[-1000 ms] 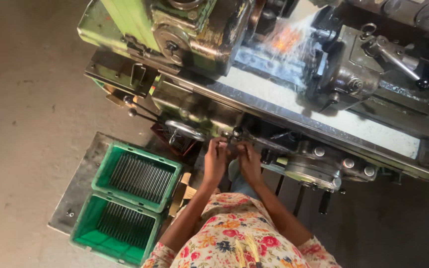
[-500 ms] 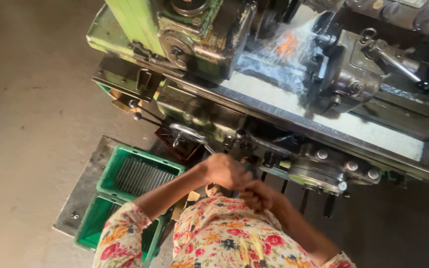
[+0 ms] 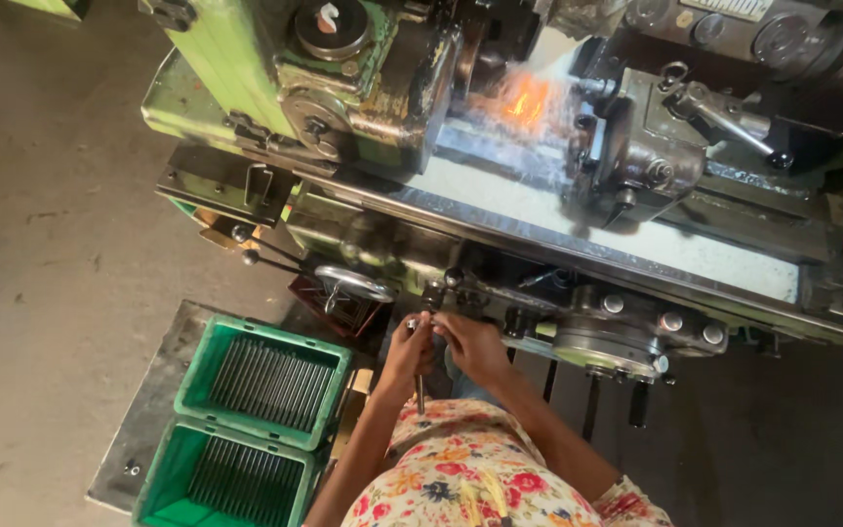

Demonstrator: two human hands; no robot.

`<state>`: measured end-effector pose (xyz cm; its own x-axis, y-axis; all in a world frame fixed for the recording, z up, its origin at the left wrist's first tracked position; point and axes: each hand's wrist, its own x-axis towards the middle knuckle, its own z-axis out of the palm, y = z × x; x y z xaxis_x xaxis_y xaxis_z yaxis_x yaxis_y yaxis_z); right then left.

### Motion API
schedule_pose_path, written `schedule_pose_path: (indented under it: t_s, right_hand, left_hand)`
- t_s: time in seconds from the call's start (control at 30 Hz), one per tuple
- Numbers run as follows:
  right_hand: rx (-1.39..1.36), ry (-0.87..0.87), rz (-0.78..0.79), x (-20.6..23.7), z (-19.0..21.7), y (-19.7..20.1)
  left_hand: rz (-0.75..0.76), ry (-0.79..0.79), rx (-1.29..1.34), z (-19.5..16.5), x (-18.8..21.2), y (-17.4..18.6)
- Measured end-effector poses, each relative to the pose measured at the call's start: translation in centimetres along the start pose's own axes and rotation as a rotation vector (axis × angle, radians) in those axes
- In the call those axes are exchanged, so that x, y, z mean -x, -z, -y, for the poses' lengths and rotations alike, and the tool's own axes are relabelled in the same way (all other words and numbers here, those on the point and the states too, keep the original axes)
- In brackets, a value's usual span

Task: The person repeatedly picks small metal rods from a green bin, places them into a press machine, and operates the lever to process them. The processed rods are then placed back into the bin. The task is performed continuously throughout the clip.

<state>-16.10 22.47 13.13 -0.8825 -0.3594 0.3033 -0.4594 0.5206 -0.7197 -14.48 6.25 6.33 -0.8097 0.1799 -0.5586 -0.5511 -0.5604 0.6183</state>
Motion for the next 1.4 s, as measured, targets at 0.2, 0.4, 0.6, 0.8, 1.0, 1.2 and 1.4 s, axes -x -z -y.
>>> schedule_pose_path:
  t_s: [0.2, 0.4, 0.6, 0.8, 1.0, 1.2, 1.4]
  right_hand:
    - [0.089, 0.111, 0.045, -0.6, -1.6, 1.1]
    - [0.399, 0.399, 0.338, -0.8, -4.1, 3.5]
    - [0.088, 0.077, 0.278, 0.0, -3.1, 4.8]
    - [0.362, 0.252, 0.391, -2.1, -2.3, 7.1]
    - [0.410, 0.477, 0.500, -2.2, -1.7, 8.2]
    - [0.545, 0.592, 0.160, -4.1, -1.2, 9.5]
    - [0.552, 0.722, 0.027, -6.2, -0.5, 12.1]
  left_hand:
    - [0.020, -0.014, -0.006, -1.4, 0.0, -0.2]
    - [0.226, 0.126, -0.320, -5.7, 2.2, -1.6]
    - [0.278, 0.050, -0.300, -5.9, 3.1, -4.6]
    - [0.260, -0.040, -0.509, -7.5, 3.0, -4.7]
    - [0.286, 0.146, -0.551, -7.8, 3.4, -5.1]
    - [0.223, -0.041, -0.299, -5.7, 3.6, -6.5]
    - [0.065, -0.044, -0.139, -4.2, 3.8, -8.3]
